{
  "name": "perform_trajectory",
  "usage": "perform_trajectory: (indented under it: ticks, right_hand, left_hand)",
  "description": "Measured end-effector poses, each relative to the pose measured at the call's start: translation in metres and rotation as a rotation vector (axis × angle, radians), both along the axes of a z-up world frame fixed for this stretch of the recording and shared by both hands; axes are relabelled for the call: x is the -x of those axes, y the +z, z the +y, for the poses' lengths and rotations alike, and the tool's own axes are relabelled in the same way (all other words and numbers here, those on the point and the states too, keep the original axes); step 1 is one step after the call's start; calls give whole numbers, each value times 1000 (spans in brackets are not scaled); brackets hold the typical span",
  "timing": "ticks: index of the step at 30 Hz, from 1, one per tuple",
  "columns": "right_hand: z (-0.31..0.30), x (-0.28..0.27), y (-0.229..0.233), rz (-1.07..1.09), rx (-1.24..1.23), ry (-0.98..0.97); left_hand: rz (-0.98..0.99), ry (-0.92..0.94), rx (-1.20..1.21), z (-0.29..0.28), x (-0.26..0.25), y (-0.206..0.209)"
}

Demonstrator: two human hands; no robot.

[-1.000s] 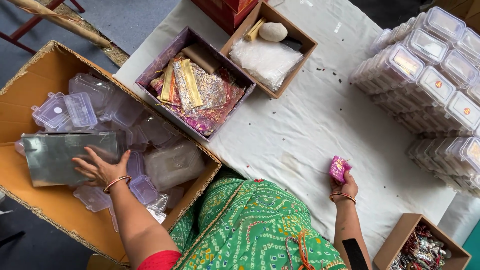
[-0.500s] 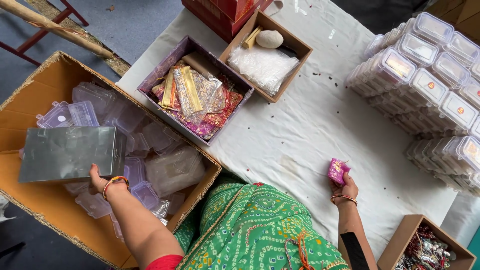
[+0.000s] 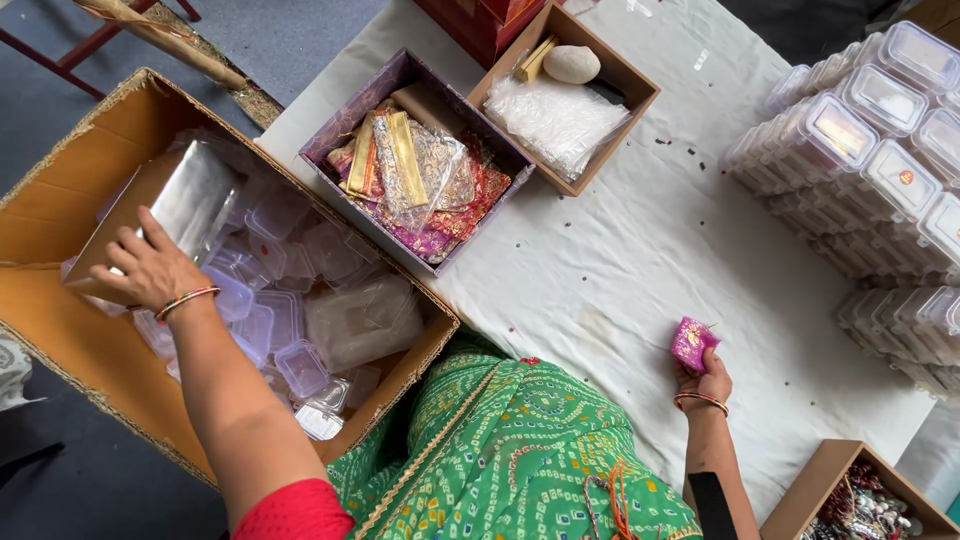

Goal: The person wraps small jewelry items in decorative paper and places them into small plastic containers. They also place a beaded bracelet into a clear plastic bag. The person stacks the filled containers on the table.

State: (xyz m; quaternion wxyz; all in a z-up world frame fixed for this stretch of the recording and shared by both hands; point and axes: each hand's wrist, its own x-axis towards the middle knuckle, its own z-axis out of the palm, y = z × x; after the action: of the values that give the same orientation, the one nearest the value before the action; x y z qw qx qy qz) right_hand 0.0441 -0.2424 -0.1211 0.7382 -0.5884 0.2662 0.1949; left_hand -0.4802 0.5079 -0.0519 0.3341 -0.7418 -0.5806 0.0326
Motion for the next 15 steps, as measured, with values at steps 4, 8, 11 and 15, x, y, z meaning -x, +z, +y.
perform_trajectory:
  ticks: [4,8,11,15]
  right_hand:
    - [4,6,1,-17,-19,-21]
    - [0,7,-8,-68,-62,-14]
    - [1,8,0,-58,-36,-16]
    - [8,5,1,-51,-29,-6]
  left_hand:
    - [43,-84,79,-41,-18,37]
    - [-126,-1,444,-94,-11,114]
    - [-104,44,688,-130,-10,118]
    - [128,81,966,-178,-22,127]
